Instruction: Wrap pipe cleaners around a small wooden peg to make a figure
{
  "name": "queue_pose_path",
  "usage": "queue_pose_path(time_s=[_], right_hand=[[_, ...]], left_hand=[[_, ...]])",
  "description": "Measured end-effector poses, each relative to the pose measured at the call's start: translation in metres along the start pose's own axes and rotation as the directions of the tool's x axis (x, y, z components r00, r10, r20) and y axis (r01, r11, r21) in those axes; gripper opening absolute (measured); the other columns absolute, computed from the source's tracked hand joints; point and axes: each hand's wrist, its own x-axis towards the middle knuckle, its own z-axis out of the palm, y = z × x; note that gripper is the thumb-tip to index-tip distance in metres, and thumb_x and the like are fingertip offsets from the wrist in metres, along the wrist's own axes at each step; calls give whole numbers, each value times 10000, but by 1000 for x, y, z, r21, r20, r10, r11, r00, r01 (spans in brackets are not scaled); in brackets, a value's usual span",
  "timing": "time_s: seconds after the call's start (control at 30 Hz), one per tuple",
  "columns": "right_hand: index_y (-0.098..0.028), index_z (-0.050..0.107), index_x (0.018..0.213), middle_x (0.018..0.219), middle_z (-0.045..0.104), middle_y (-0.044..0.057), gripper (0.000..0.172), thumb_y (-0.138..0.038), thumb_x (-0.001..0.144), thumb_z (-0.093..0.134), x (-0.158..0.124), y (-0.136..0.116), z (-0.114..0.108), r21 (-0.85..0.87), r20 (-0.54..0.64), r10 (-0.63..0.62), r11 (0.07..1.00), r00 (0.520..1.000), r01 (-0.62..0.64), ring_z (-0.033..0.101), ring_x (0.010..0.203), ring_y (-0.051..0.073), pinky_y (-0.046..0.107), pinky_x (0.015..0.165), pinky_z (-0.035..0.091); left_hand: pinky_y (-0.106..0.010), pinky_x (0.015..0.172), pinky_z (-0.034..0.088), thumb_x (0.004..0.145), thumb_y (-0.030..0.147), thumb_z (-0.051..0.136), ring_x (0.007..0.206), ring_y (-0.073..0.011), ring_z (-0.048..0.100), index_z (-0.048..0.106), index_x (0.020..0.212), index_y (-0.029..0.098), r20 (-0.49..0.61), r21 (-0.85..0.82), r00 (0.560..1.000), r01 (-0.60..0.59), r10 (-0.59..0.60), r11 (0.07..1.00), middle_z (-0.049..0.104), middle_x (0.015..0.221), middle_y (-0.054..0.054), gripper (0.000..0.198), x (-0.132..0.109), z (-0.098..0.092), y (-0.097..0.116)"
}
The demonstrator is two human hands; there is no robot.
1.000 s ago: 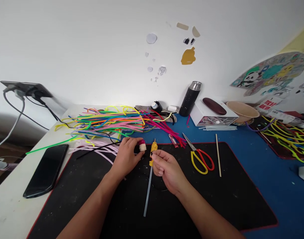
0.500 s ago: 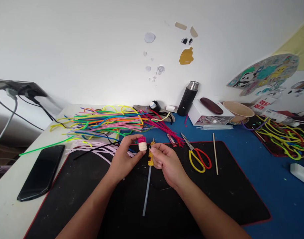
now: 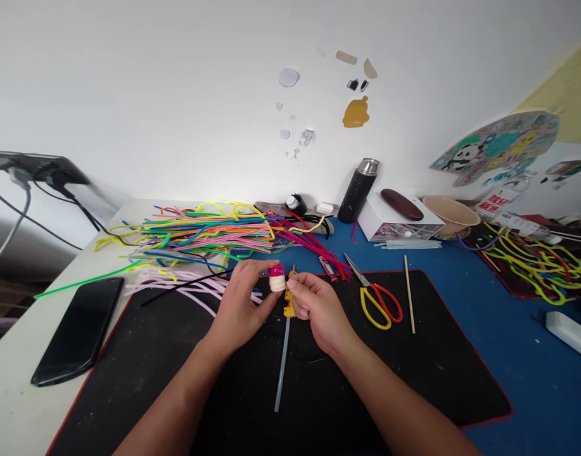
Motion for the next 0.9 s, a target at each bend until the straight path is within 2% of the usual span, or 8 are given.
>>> queue_pose_path(time_s=[0.43,0.9], right_hand=[[-181,675,812,506,382,-109,347,-450,756,886,0,0,0,3,5,-4,1000,1000,4,280,464,61,238,479,195],[-180,669,811,507,386,-110,406,-492,722,914,0,3,0,12,-5,18,1000,1000,-18,279,466,54,229,474,197]], left_hand=[[-439,1039,472,949,206,667,1178,-289,612,621,1342,279,3,-17,1000,-29,29,999,725,1265,-70,403,0,-2,3],[-445,1030,490,963,163,671,1169,-267,605,564,1380,271,3,48,994,-107,107,993,710,1256,-63,443,-2,-1,1]])
